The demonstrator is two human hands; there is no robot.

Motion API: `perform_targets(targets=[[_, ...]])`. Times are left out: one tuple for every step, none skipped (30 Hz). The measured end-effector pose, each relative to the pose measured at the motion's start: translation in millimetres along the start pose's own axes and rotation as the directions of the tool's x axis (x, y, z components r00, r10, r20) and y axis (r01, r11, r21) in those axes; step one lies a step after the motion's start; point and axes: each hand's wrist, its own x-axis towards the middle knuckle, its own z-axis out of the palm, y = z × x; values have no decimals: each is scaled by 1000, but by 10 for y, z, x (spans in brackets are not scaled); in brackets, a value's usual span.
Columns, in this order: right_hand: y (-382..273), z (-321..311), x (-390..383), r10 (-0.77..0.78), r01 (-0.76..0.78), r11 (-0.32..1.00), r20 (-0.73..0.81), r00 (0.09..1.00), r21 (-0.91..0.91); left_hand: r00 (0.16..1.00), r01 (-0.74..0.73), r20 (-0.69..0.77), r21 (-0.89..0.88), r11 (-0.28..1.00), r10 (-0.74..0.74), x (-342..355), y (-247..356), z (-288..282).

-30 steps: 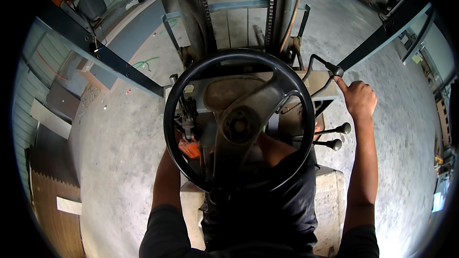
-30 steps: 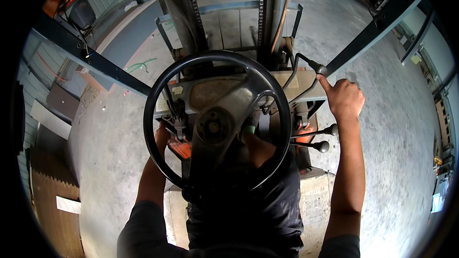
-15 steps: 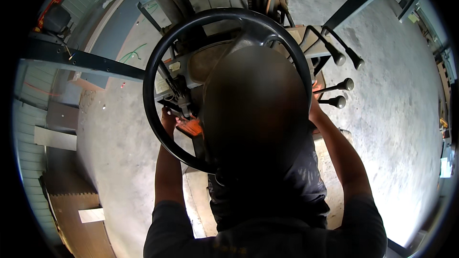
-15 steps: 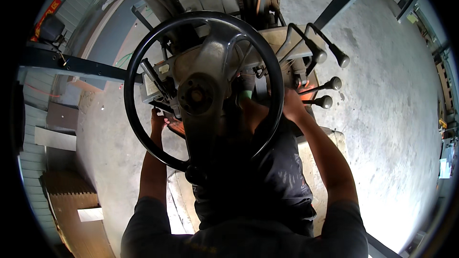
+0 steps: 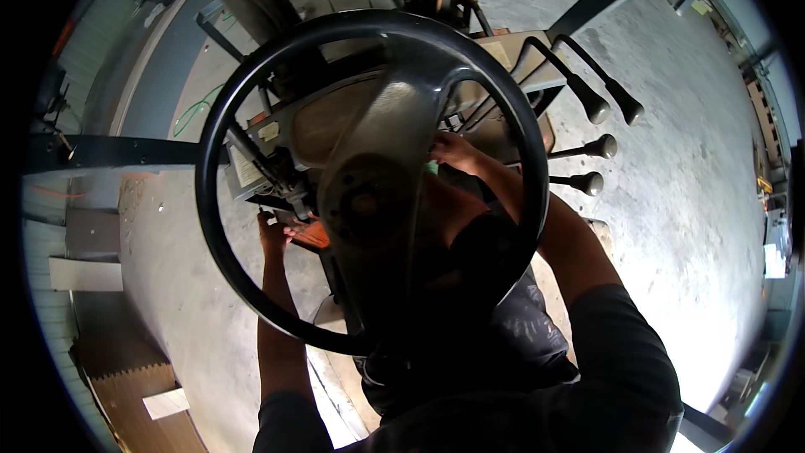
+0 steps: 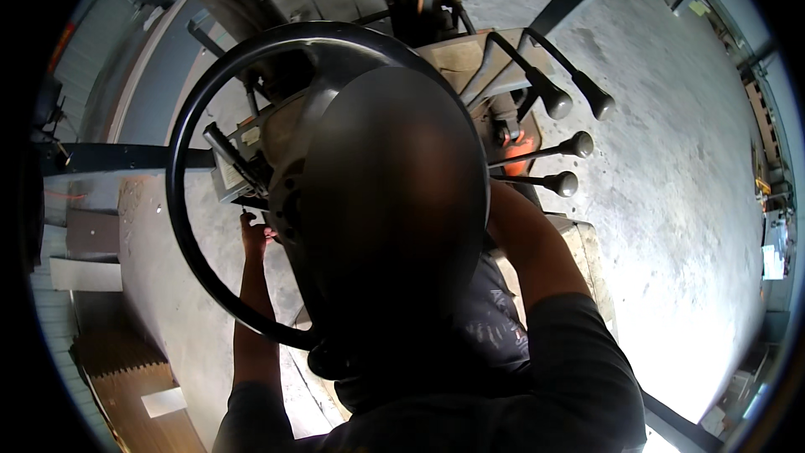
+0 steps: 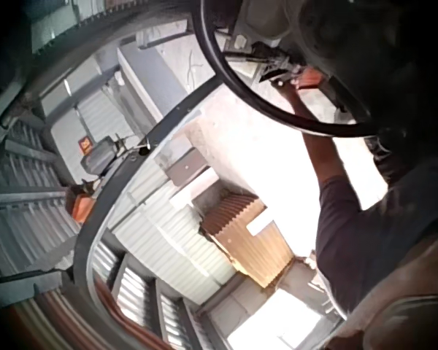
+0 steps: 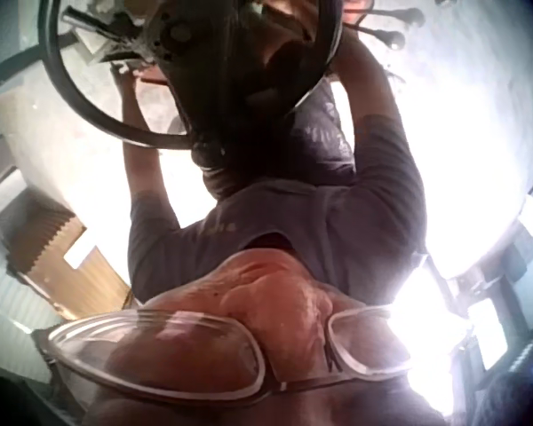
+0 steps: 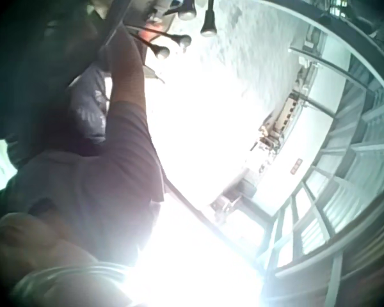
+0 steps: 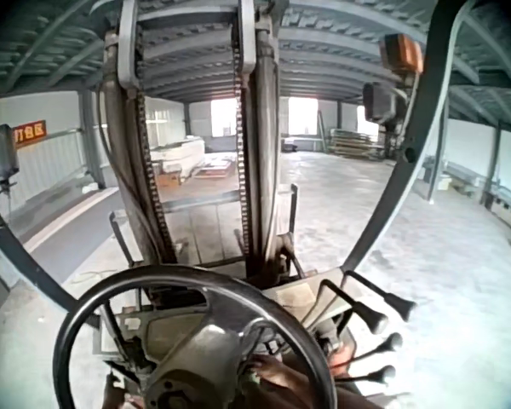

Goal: The person operates a forklift by using the steering wheel and control levers to navigate through an outdoor industrial yard, past a truck and pallets, and into a workshop building.

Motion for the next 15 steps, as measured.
perform_targets(targets=[[-158, 217, -15, -37, 42, 964, -24, 999, 261, 1000, 11, 4, 8, 1000, -11, -27, -59, -96], [-256, 285, -5, -35, 44, 964, -39, 999, 261, 1000, 27, 6, -14, 1000, -27, 15, -57, -144], [-314, 315, 23, -11, 20, 968, -36, 999, 251, 1000, 12, 17, 11, 1000, -13, 65, -31, -160], [-364, 337, 41, 13, -6, 970, -29, 999, 243, 1000, -2, 26, 38, 999, 1, 97, -24, -176], [-245, 100, 44, -100, 110, 939, -48, 994, 326, 998, -40, 46, 35, 999, 38, 183, 152, 73], [-270, 132, 62, -101, 114, 937, -55, 993, 329, 998, -38, 58, 1, 999, 38, 204, 157, 28], [-300, 161, 82, -165, 181, 952, -84, 983, 249, 997, -50, 56, 30, 998, 48, 236, 175, -11], [-351, 209, 100, -230, 245, 955, -105, 968, 166, 997, -62, 50, 59, 996, 59, 258, 189, -55], [-423, 354, 62, -161, 194, 952, -151, 975, 238, 998, -50, 45, 66, 997, 47, 216, 137, -103], [-475, 455, 71, -152, 185, 951, -144, 978, 246, 996, -89, 17, 121, 989, 87, 163, 83, -147], [-509, 458, 69, -217, 240, 959, -154, 964, 148, 990, -141, 1, 172, 975, 143, 167, 111, -143], [-544, 459, 68, -282, 293, 955, -157, 946, 49, 989, -146, 4, 175, 974, 148, 175, 145, -154], [-580, 452, 67, -285, 296, 954, -161, 945, 51, 990, -141, 5, 174, 975, 142, 176, 173, -173], [-576, 421, 55, -328, 279, 928, -188, 926, -248, 991, -133, 10, 172, 976, 133, 165, 196, -153], [-567, 403, 45, -375, 225, 821, -199, 905, -525, 991, -133, 15, 173, 976, 133, 145, 209, -137]])
